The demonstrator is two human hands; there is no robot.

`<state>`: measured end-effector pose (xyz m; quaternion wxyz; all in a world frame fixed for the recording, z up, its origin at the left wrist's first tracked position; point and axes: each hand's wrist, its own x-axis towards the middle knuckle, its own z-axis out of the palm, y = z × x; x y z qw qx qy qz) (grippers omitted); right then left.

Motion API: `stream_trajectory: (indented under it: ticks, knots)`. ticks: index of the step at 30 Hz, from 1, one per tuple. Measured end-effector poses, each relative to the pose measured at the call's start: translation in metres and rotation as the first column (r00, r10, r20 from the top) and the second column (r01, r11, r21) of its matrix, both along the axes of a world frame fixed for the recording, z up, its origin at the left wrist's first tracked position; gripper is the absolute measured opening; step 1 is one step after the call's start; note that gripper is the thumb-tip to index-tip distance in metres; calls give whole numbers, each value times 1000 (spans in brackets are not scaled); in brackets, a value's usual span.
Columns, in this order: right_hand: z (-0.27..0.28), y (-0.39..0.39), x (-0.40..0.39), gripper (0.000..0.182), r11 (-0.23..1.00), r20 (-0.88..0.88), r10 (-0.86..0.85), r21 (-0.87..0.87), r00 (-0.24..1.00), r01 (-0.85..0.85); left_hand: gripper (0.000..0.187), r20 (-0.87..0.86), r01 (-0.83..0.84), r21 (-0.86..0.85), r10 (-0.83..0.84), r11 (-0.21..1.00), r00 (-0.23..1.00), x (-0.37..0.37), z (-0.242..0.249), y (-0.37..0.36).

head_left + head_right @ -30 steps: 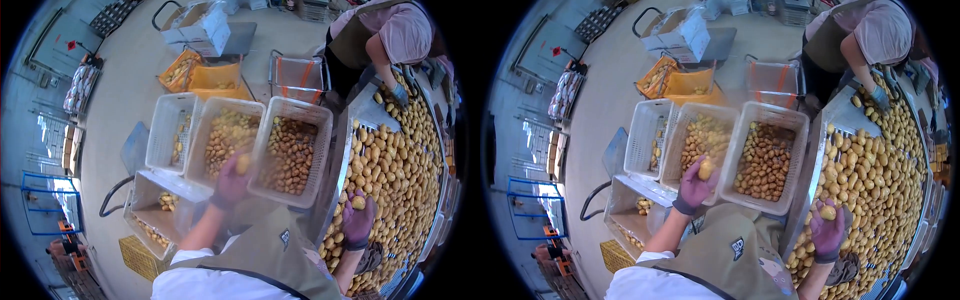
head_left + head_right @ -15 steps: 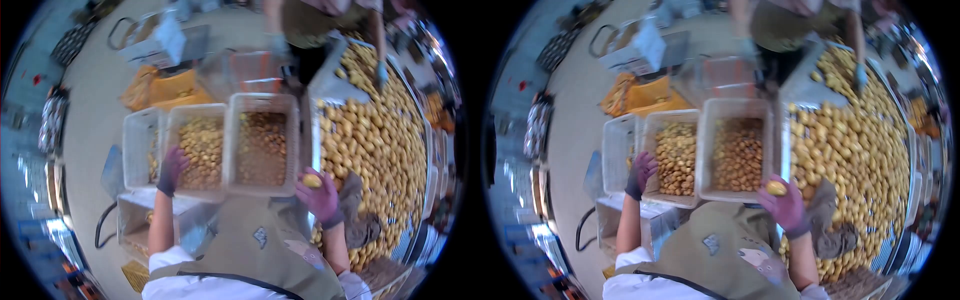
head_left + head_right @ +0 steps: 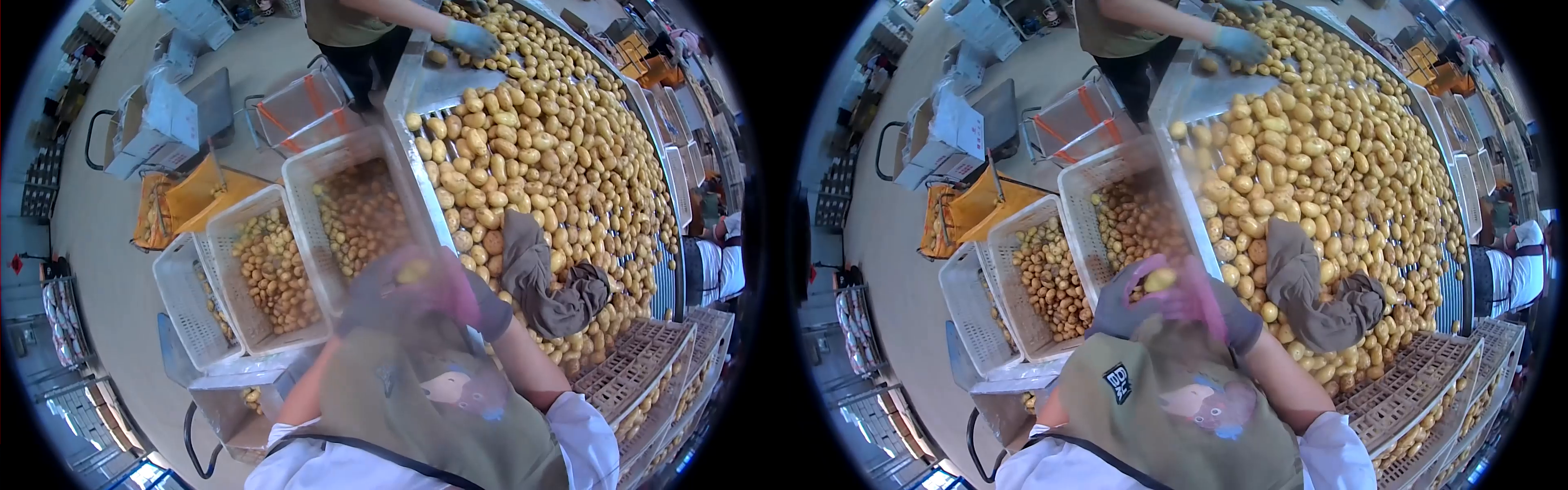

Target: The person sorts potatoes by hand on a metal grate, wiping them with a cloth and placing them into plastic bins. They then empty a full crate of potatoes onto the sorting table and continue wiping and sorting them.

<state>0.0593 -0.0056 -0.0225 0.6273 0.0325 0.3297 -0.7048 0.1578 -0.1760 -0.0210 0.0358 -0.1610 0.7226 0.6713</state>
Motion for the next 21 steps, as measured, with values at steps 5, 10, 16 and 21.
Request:
stream_trajectory:
  ticks: [5, 10, 16, 21]
  knots:
    - [5, 14, -3, 62, 960, -356, -112, 204, 928, 194, 49, -67, -93, 197, 108, 976, 992, 5, -20, -5]
    - [-6, 50, -11, 68, 876, -383, -300, 254, 874, 411, 35, -316, -712, 72, 693, 699, 649, 20, 6, -45]
    - [10, 73, -24, 66, 790, -444, -432, 232, 785, 567, 42, -737, -811, -570, 352, 136, 577, 70, 55, -212]
    - [29, 95, -33, 60, 682, -530, -588, 81, 611, 726, 39, -139, -309, -923, 548, 230, 825, 94, 9, -359]
